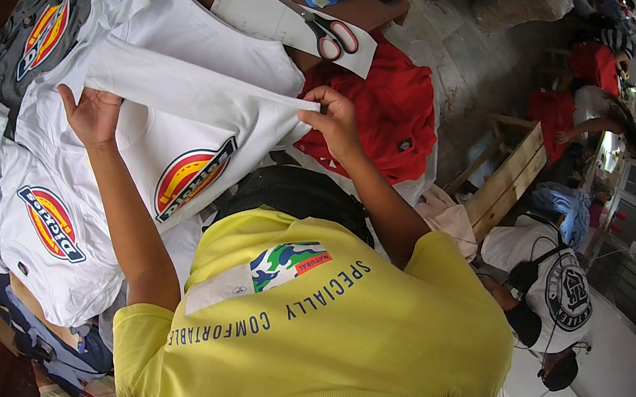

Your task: The person uses scissors to trim loose threads from white t-shirts and then folds each shirt, stacking them on a table.

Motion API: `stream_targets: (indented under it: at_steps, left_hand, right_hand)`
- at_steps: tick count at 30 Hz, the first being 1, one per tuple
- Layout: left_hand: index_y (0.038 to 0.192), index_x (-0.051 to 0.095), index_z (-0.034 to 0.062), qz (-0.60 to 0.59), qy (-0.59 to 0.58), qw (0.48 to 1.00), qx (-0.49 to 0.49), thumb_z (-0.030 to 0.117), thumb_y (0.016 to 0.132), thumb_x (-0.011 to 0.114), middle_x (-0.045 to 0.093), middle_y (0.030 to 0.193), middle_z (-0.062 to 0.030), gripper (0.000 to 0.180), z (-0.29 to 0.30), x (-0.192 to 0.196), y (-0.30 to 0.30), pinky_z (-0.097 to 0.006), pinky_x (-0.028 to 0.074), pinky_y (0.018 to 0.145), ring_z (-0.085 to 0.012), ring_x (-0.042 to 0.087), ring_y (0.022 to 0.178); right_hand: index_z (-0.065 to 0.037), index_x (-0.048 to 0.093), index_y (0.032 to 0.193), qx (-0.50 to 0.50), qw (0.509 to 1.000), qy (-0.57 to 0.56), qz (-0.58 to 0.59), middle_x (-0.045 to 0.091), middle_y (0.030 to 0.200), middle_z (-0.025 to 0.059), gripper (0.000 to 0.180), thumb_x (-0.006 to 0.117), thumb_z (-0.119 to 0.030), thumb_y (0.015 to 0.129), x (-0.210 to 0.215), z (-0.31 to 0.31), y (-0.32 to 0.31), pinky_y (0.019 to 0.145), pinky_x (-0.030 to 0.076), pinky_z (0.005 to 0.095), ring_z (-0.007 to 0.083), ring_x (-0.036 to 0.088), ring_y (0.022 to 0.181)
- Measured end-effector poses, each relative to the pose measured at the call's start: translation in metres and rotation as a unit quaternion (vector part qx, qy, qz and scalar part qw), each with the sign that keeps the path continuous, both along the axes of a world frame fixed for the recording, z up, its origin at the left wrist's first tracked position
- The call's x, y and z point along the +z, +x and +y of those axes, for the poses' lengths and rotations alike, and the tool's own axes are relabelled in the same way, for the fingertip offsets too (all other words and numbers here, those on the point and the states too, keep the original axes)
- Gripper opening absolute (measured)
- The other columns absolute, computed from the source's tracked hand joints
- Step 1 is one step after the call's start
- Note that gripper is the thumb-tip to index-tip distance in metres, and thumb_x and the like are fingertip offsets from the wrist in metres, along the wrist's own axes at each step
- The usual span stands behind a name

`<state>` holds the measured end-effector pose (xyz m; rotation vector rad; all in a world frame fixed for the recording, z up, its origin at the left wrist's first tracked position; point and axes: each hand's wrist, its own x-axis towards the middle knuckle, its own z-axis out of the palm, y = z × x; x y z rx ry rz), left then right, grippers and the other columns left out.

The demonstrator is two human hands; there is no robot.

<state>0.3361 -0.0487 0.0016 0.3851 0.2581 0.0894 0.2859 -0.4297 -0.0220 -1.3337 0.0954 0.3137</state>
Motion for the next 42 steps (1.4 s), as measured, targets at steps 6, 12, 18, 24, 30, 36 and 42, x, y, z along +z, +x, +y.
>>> stream_targets:
  at_steps: [6, 12, 18, 24, 30, 36, 42]
  left_hand:
    - [0.133, 0.018, -0.0128, -0.008, -0.003, 1.000, -0.006, 0.048, 0.084, 0.053, 0.027, 0.140, -0.0223, 0.085, 0.001, 0.010, 0.006, -0.043, 0.014, 0.109, -0.0317, 0.024, 0.132]
    - [0.110, 0.052, -0.0088, -0.257, -0.066, 0.962, -0.061, 0.057, 0.082, 0.049, 0.055, 0.114, -0.0221, 0.071, 0.036, -0.038, -0.015, -0.047, 0.034, 0.099, -0.0338, 0.051, 0.109]
    - [0.087, 0.063, -0.0028, -0.199, -0.051, 0.972, 0.118, 0.069, 0.075, 0.048, 0.065, 0.093, -0.0139, 0.074, 0.038, -0.053, -0.038, -0.044, 0.048, 0.079, -0.0282, 0.060, 0.084]
    - [0.086, 0.065, -0.0029, -0.203, -0.042, 0.972, 0.111, 0.070, 0.075, 0.047, 0.066, 0.092, -0.0140, 0.076, 0.041, -0.050, -0.048, -0.043, 0.049, 0.079, -0.0281, 0.061, 0.083]
    - [0.086, 0.065, -0.0033, -0.238, -0.050, 0.965, 0.101, 0.070, 0.075, 0.046, 0.066, 0.089, -0.0140, 0.077, 0.036, -0.050, -0.045, -0.044, 0.049, 0.078, -0.0280, 0.062, 0.081]
    - [0.080, 0.063, -0.0009, -0.224, -0.082, 0.966, 0.103, 0.071, 0.074, 0.046, 0.065, 0.084, -0.0114, 0.074, 0.024, -0.036, -0.032, -0.040, 0.051, 0.073, -0.0252, 0.061, 0.075]
    - [0.068, 0.061, 0.0041, -0.218, -0.079, 0.968, 0.092, 0.072, 0.073, 0.048, 0.064, 0.071, -0.0079, 0.069, 0.013, -0.028, -0.013, -0.037, 0.051, 0.066, -0.0229, 0.060, 0.067]
  right_hand:
    - [-0.004, 0.056, 0.085, 0.009, 1.000, 0.012, -0.002, 0.055, 0.077, -0.0035, 0.015, 0.065, -0.002, 0.073, 0.004, 0.000, 0.001, 0.054, 0.035, 0.0169, 0.0016, 0.044, 0.062]
    - [-0.007, 0.052, 0.082, 0.044, 0.776, -0.380, -0.501, 0.050, 0.072, 0.0033, 0.025, 0.060, 0.006, 0.063, -0.001, 0.002, 0.002, 0.056, 0.043, 0.0314, 0.0187, 0.052, 0.062]
    - [-0.006, 0.052, 0.081, 0.117, 0.697, -0.390, -0.591, 0.048, 0.070, 0.0054, 0.022, 0.061, 0.001, 0.063, 0.008, 0.011, -0.001, 0.057, 0.044, 0.0351, 0.0224, 0.053, 0.062]
    - [-0.006, 0.053, 0.080, 0.146, 0.674, -0.389, -0.611, 0.049, 0.070, 0.0058, 0.020, 0.062, -0.001, 0.064, 0.010, 0.010, 0.002, 0.057, 0.044, 0.0347, 0.0220, 0.053, 0.061]
    - [-0.005, 0.052, 0.081, 0.154, 0.689, -0.370, -0.604, 0.048, 0.070, 0.0064, 0.024, 0.059, 0.001, 0.059, 0.010, 0.009, 0.002, 0.058, 0.044, 0.0358, 0.0235, 0.052, 0.062]
    - [-0.006, 0.050, 0.078, 0.158, 0.696, -0.373, -0.593, 0.047, 0.069, 0.0067, 0.028, 0.059, 0.004, 0.054, 0.005, 0.005, 0.005, 0.058, 0.043, 0.0359, 0.0244, 0.052, 0.062]
    - [-0.006, 0.049, 0.078, 0.164, 0.689, -0.374, -0.599, 0.047, 0.069, 0.0072, 0.029, 0.060, 0.006, 0.054, 0.010, 0.004, 0.011, 0.057, 0.043, 0.0359, 0.0246, 0.052, 0.061]
